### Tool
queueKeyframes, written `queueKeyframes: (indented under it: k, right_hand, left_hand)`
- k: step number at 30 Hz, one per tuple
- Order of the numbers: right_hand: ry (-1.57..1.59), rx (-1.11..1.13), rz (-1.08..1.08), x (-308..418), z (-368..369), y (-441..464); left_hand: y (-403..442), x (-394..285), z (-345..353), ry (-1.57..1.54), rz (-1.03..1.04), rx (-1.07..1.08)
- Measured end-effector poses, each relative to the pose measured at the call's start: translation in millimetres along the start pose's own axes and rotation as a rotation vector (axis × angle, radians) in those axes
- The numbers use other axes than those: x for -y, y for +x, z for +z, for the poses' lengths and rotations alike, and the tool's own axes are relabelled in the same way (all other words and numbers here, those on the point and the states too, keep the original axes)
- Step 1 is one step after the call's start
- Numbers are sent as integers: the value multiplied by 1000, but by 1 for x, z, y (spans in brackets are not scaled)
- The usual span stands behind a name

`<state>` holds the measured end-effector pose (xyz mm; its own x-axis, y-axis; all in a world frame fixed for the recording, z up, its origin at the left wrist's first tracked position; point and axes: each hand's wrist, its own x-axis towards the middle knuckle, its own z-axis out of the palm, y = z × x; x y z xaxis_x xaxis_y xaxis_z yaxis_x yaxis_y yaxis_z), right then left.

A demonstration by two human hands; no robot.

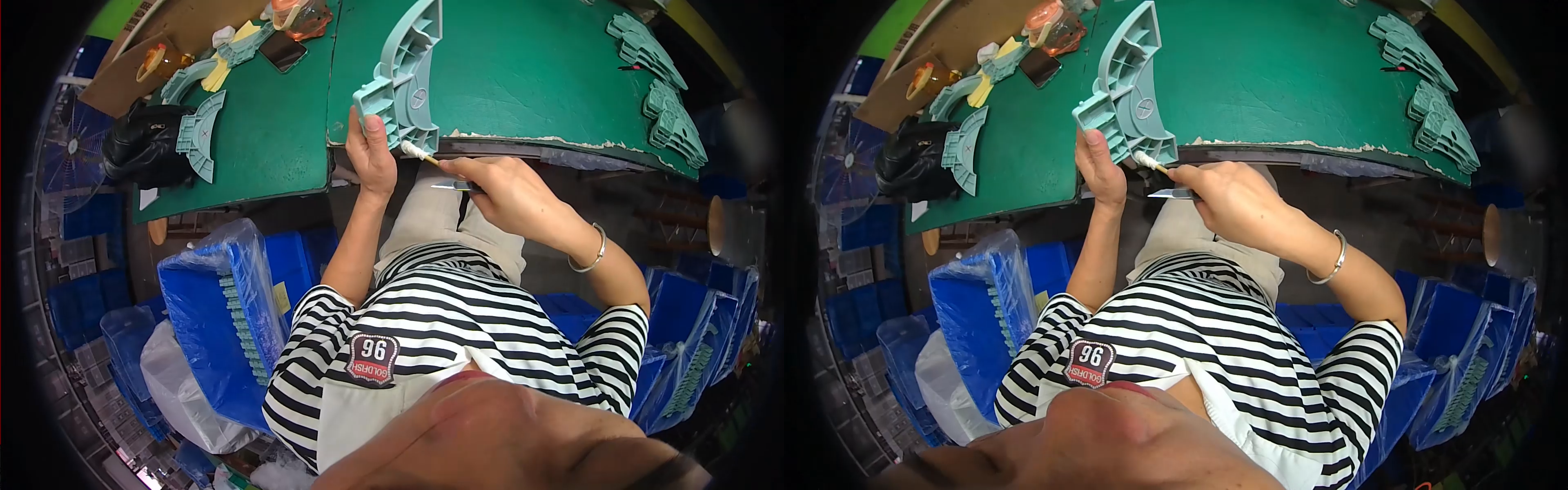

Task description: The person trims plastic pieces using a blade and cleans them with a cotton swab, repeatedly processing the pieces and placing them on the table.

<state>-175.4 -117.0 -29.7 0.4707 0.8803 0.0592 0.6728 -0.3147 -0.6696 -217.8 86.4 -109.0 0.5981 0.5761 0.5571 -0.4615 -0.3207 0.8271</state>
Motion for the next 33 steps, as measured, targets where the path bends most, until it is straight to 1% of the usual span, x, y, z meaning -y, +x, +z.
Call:
queueKeyframes:
  k: [1,2,4,6,7,10,11,13,14,16,18,21,24,27,28,30,31,33]
  right_hand:
    - [-2,3,2,-1,3,0]
    - [61,-32,-17,-4,5,-1]
    - [186,-91,-60,-10,13,-3]
    - [212,-107,-41,-11,19,-4]
    - [228,-115,-31,-11,20,-5]
    - [289,15,92,-13,11,-5]
    - [309,69,127,-9,0,-7]
    - [448,-28,54,-7,-9,-15]
    - [518,-75,14,-8,-14,-19]
    - [713,-187,177,-18,-28,-29]
    - [815,-337,328,-32,-33,-28]
    - [273,-493,338,-103,-14,-15]
    - [-173,-531,440,-140,1,-3]
    - [-418,-622,343,-170,8,10]
    - [-525,-600,347,-177,8,15]
    - [-635,-466,360,-185,9,19]
    - [-611,-424,348,-189,10,19]
    - [-599,-417,345,-192,11,20]
  left_hand:
    - [0,2,0,-45,-14,-20]
    - [1,4,0,-91,-29,-41]
    - [5,6,-2,-257,-139,-84]
    - [7,4,-2,-414,-245,-123]
    - [7,8,-5,-400,-270,-91]
    - [10,4,-4,-408,-324,-115]
    - [12,4,-5,-473,-380,-127]
    - [17,3,-10,-602,-489,-155]
    - [18,3,-13,-618,-507,-173]
    - [18,3,-19,-646,-549,-206]
    - [19,2,-23,-667,-558,-200]
    - [21,1,-24,-700,-566,-210]
    - [22,2,-32,-745,-578,-230]
    - [21,7,-49,-783,-604,-213]
    - [21,8,-55,-777,-610,-204]
    - [18,18,-70,-764,-581,-171]
    - [20,16,-75,-754,-580,-182]
    - [22,12,-82,-737,-577,-201]
